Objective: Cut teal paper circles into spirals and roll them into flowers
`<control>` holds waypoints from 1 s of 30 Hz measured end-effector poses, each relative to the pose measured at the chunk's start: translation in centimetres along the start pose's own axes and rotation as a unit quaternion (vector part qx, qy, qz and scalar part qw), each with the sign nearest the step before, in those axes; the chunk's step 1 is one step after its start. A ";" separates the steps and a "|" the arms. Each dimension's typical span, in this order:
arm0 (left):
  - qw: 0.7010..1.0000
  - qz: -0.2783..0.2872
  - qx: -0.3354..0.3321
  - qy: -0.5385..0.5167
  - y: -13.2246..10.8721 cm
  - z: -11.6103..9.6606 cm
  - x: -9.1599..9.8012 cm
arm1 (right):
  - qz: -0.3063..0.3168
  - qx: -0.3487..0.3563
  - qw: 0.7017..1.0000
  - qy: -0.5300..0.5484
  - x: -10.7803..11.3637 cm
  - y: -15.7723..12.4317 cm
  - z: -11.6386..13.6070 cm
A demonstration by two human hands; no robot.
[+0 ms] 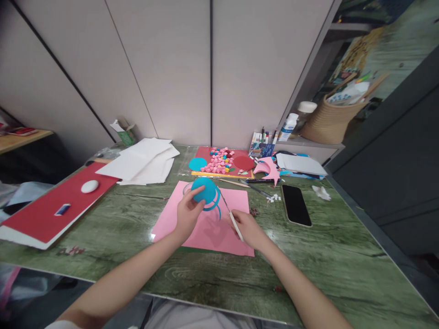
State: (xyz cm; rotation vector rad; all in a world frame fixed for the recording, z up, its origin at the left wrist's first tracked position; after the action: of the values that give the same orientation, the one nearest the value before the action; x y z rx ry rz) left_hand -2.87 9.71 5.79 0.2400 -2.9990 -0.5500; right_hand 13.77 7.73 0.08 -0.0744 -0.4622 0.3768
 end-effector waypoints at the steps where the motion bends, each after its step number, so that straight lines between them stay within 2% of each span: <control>1: 1.000 -0.001 -0.003 0.004 0.0 0.0 0.0 | 0.001 -0.002 1.000 0.004 0.0 0.0 0.1; 11: 1.000 0.002 -0.003 0.021 -0.1 0.2 0.1 | 0.016 -0.005 0.999 0.028 -0.3 0.0 0.1; 17: 0.999 0.000 -0.012 0.037 0.0 0.3 0.2 | 0.047 0.005 0.996 0.073 -1.0 -0.1 -0.3; 30: 0.999 0.008 -0.009 0.031 0.0 0.2 0.0 | 0.036 0.018 0.995 0.091 -0.7 -0.2 0.7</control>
State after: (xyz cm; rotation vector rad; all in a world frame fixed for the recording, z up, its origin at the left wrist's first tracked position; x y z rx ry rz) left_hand -2.90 9.74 5.58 0.2265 -2.9323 -0.5568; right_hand 12.96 7.30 0.42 -0.0889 -0.2729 0.4446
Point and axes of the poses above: each hand's wrist, its own y-axis towards the middle knuckle, its own x-axis out of the back of the hand, z = x × y, the point moved 10 cm from there along y, towards the middle knuckle, and after that the axes turned 2 degrees about y, right-handed, at the moved point
